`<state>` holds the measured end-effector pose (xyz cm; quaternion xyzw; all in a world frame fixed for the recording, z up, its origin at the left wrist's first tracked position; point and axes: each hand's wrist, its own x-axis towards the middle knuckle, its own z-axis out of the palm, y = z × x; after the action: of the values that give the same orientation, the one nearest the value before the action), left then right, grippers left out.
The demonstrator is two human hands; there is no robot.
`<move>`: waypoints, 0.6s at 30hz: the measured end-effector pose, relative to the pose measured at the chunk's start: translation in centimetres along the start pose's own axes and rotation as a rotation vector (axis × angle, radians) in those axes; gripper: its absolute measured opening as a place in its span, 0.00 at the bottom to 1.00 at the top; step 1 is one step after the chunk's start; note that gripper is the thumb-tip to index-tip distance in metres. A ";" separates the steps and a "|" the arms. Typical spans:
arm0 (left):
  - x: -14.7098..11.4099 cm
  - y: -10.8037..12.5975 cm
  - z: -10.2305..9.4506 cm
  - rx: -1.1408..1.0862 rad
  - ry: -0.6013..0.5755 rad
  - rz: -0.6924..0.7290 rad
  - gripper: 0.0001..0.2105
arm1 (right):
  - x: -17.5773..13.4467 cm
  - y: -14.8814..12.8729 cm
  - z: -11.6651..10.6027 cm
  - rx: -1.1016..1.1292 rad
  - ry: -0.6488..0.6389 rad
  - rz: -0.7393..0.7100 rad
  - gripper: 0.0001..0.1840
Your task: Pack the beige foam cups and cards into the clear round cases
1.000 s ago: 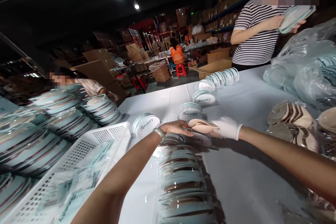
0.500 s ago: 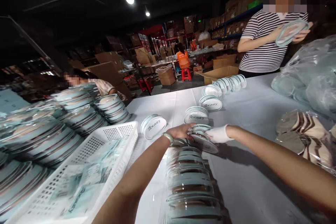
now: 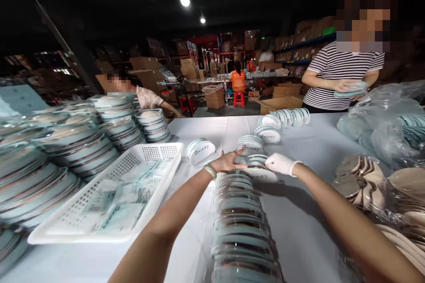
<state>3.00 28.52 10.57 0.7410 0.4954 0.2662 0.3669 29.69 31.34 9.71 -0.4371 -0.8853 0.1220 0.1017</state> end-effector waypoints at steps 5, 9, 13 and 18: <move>-13.4 0.9 -0.4 -0.296 0.219 0.071 0.36 | -2.1 0.1 0.7 -0.057 0.030 0.220 0.15; -26.2 -1.1 3.1 -0.610 0.413 -0.046 0.29 | -4.0 -0.5 2.2 -0.057 0.122 0.377 0.13; -33.4 -3.4 8.7 -0.696 0.575 -0.104 0.37 | -7.4 -3.7 3.3 0.050 0.385 0.440 0.29; -33.2 -3.3 12.6 -0.706 0.675 -0.218 0.47 | -12.3 -8.5 6.3 0.433 0.247 0.225 0.39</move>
<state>-1.40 -5.05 -0.52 0.3882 0.5405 0.6028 0.4403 28.86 15.71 5.43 -0.5123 -0.7654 0.2646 0.2859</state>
